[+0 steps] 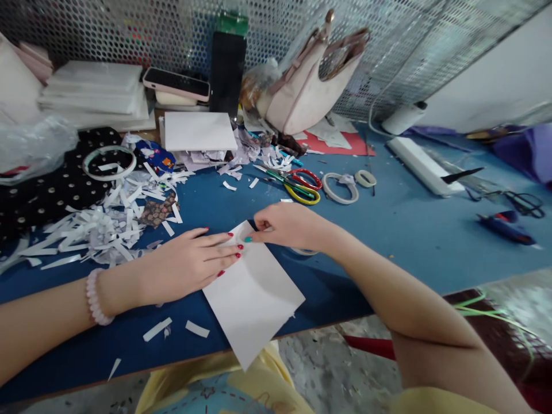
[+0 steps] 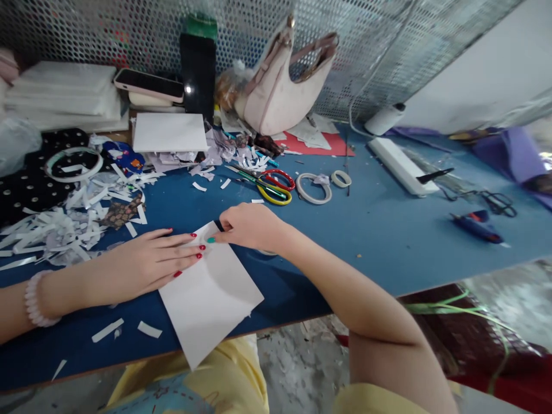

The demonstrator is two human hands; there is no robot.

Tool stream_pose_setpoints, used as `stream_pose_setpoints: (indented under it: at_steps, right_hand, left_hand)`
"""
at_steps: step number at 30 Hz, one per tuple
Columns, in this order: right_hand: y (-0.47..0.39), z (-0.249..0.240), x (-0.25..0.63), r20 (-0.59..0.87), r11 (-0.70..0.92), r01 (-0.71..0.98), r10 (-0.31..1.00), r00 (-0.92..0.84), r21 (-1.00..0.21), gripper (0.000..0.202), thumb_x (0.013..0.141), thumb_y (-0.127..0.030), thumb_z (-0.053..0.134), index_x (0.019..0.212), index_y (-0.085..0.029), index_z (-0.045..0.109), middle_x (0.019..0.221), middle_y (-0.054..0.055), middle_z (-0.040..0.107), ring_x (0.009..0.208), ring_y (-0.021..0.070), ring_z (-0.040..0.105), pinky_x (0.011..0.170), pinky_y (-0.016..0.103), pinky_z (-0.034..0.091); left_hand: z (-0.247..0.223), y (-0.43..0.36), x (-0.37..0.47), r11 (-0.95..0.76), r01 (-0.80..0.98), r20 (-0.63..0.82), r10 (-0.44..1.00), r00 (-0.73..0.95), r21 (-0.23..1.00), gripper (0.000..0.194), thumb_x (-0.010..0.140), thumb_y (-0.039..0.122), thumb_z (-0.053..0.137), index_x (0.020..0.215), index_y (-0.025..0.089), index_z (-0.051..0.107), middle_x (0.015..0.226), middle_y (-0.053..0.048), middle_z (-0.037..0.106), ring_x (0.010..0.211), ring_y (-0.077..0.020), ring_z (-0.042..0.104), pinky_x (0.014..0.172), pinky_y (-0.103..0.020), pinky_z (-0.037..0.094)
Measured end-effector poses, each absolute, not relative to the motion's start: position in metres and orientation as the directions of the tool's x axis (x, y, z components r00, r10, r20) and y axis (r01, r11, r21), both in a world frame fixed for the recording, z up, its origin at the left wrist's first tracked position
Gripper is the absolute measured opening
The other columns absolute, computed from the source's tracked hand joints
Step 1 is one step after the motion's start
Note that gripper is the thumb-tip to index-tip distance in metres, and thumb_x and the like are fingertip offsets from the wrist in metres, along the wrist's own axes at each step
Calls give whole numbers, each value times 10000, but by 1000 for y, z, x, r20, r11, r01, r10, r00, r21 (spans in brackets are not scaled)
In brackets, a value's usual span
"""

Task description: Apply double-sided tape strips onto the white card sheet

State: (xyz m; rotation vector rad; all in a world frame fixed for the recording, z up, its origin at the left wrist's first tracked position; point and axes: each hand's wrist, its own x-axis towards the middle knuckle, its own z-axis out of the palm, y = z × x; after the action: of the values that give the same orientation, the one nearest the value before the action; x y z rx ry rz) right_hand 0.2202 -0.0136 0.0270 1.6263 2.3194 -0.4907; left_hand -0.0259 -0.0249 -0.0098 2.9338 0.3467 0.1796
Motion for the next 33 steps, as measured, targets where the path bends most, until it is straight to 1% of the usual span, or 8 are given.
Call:
stream_pose_setpoints:
  at_steps: [8,11,15,18,23,29,31,33]
  right_hand:
    - [-21,28,205,-288,331,943,902,-322,-16,618,788,-770,503,640,-178,600,681,86,658,663,198,580,558,292,214]
    - [-17,26,211,-229,305,941,915,-332,-146,562,764,-715,570,578,-187,519,610,34,590,608,152,514,550,277,232]
    - [-7,27,227,-75,273,853,938,-339,-445,528,760,-635,558,532,-198,368,527,-34,409,539,97,367,533,252,241]
    - [-4,35,235,90,308,752,944,-317,-583,558,751,-684,504,525,-211,314,525,-45,331,538,92,310,524,247,240]
    - [-16,61,240,275,398,721,917,-290,-568,533,773,-634,505,520,-221,282,512,-49,300,524,91,283,520,259,223]
    - [-37,88,248,468,533,697,828,-311,-480,417,842,-455,463,542,-221,291,514,-39,331,509,95,298,518,264,233]
    - [-41,93,251,543,587,687,775,-323,-428,375,847,-381,456,549,-220,295,514,-37,334,499,94,297,511,260,234]
    - [-45,95,254,614,638,680,711,-342,-361,341,838,-306,455,553,-218,289,509,-38,334,487,92,299,500,252,236]
  left_hand:
    - [4,-28,-31,-953,266,233,295,927,147,351,1044,239,350,1218,167,647,1236,-73,697,1154,-197,623,993,-365,445]
    - [9,-28,-35,-898,424,232,439,868,116,356,1030,297,376,1219,147,638,1196,-114,693,1053,-220,651,895,-357,503]
    - [17,-27,-41,-805,583,181,593,785,109,381,1001,352,428,1235,125,626,1128,-127,689,1008,-249,663,848,-361,534]
    - [23,-27,-41,-746,614,128,656,743,258,325,981,352,459,1159,171,664,1052,-80,698,945,-221,674,815,-323,532]
    - [36,-29,-23,-497,528,5,732,682,689,311,929,330,507,1175,196,644,837,-15,703,688,-150,639,597,-239,483]
    - [44,-27,11,-142,375,-175,700,693,916,760,915,392,550,1522,143,167,754,-1,714,470,-105,542,452,-209,383]
    - [47,-22,21,-114,347,-187,665,723,931,671,901,407,572,1453,129,312,812,-43,740,464,-99,568,456,-209,386]
    - [50,-18,29,-91,365,-227,639,735,927,469,877,428,593,1224,119,529,899,-104,757,542,-128,653,462,-208,396]
